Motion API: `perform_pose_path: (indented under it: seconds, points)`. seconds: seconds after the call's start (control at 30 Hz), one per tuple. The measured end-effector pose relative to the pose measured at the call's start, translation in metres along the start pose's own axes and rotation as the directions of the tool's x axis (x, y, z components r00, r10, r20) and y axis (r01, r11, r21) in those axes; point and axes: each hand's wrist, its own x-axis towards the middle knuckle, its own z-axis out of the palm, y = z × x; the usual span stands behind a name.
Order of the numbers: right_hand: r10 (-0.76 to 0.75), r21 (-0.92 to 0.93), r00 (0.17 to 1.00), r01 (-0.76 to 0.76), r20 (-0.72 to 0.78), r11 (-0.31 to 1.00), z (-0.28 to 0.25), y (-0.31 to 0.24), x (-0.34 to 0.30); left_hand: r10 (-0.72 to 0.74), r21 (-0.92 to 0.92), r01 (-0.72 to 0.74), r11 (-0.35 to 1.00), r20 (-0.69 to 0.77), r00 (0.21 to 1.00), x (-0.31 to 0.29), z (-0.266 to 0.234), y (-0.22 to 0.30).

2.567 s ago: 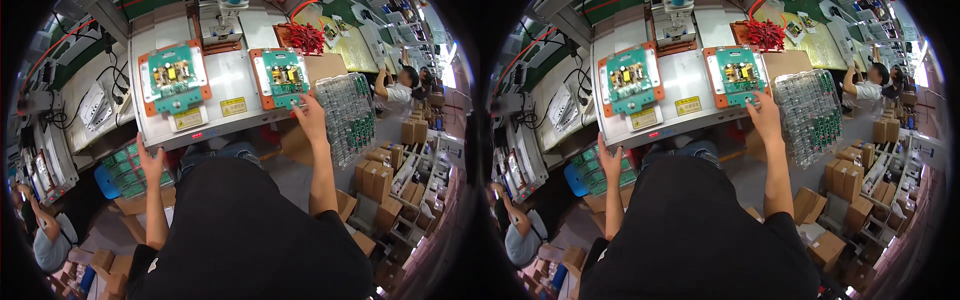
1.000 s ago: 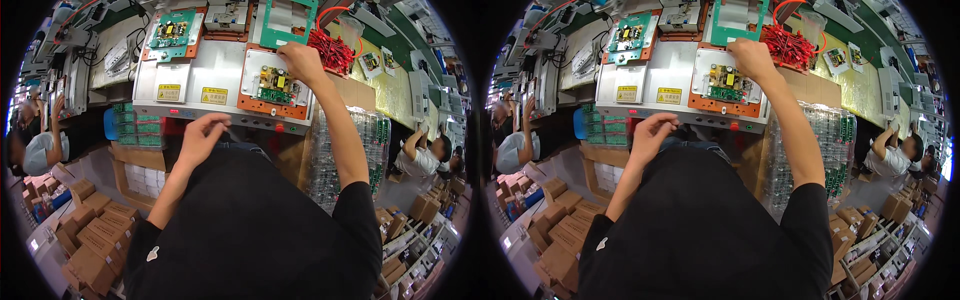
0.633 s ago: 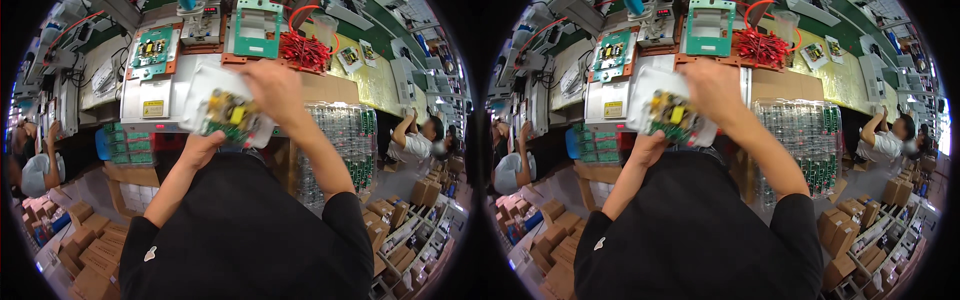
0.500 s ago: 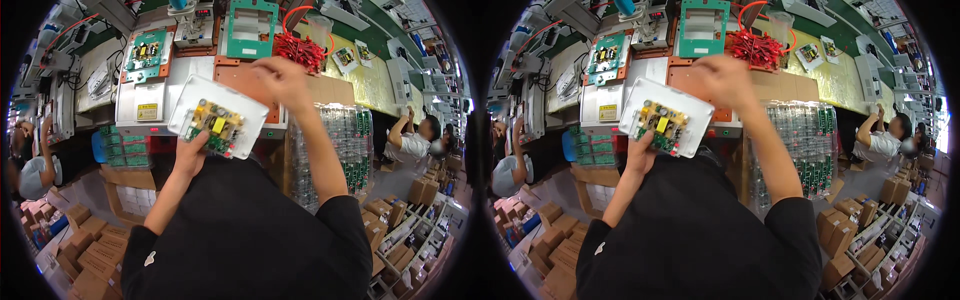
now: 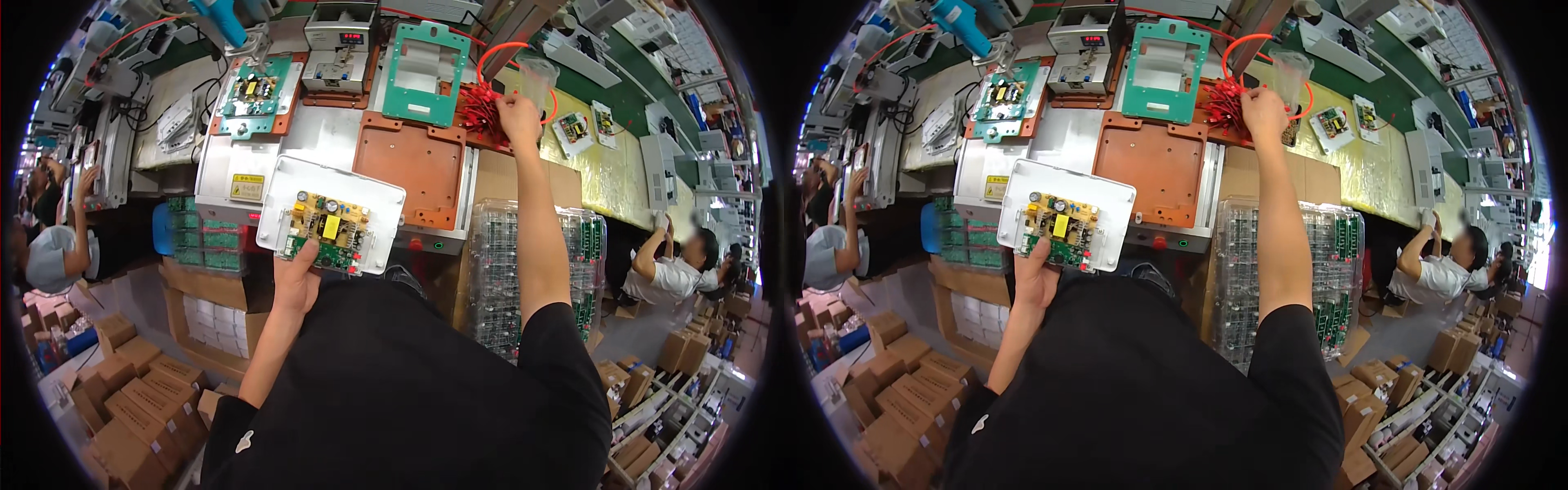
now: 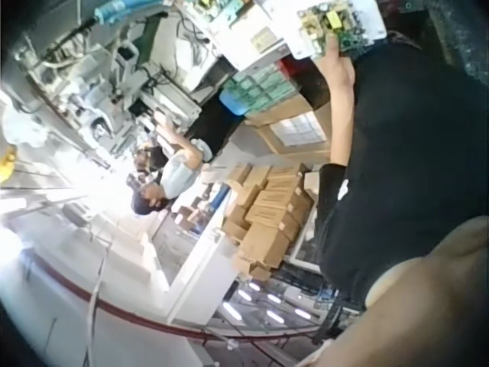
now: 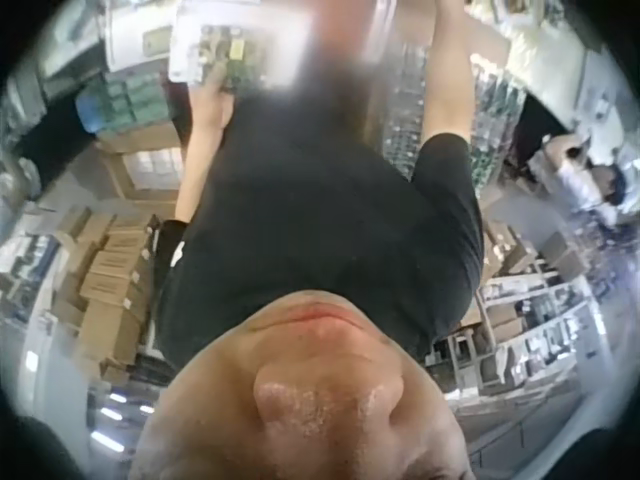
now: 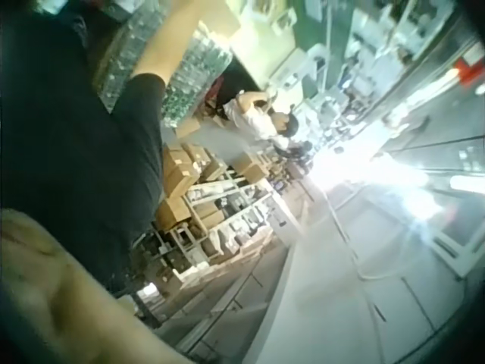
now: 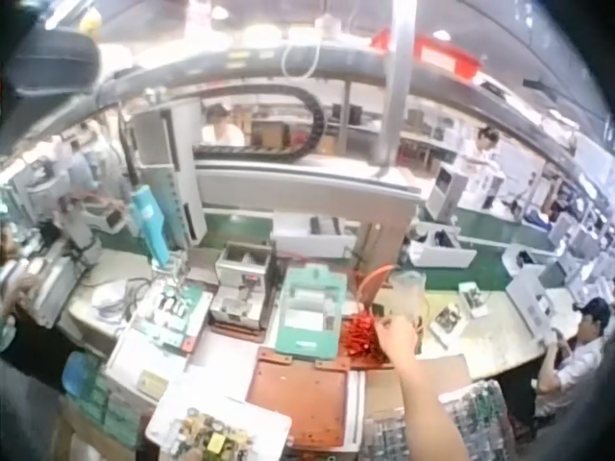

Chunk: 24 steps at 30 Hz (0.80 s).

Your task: Testing electronic circuit boards by placing them into a testing jig and observing the results.

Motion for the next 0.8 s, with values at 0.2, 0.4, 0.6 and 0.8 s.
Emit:
perform_pose_path:
  seconds: [0.2, 0.4, 0.6, 0.8]
  points:
    - [-0.108, 0.509, 0.989, 0.144, -0.100, 0.849, -0.038, 0.020, 0.007, 0.071, -0.017, -0.071, 0.997, 0.022, 0.997, 0.014, 0.018, 0.010]
    - [-0.435, 0.735, 0.898, 0.341, -0.069, 0.587, -0.131, -0.077, -0.112, 0.273, 0.054, -0.274, 0.960, 0.016, 0.962, 0.038, 0.055, 0.010]
    - [-0.710, 0.527, 0.672, 0.690, -0.212, 0.496, -0.147, -0.147, -0.190, 0.494, 0.554, -0.485, 0.677, 0.148, 0.857, 0.031, 0.070, 0.037]
    - [-0.757, 0.383, 0.545, 0.826, -0.360, 0.413, -0.137, -0.157, -0.191, 0.555, 0.670, -0.611, 0.421, 0.343, 0.758, 0.023, 0.076, 0.045]
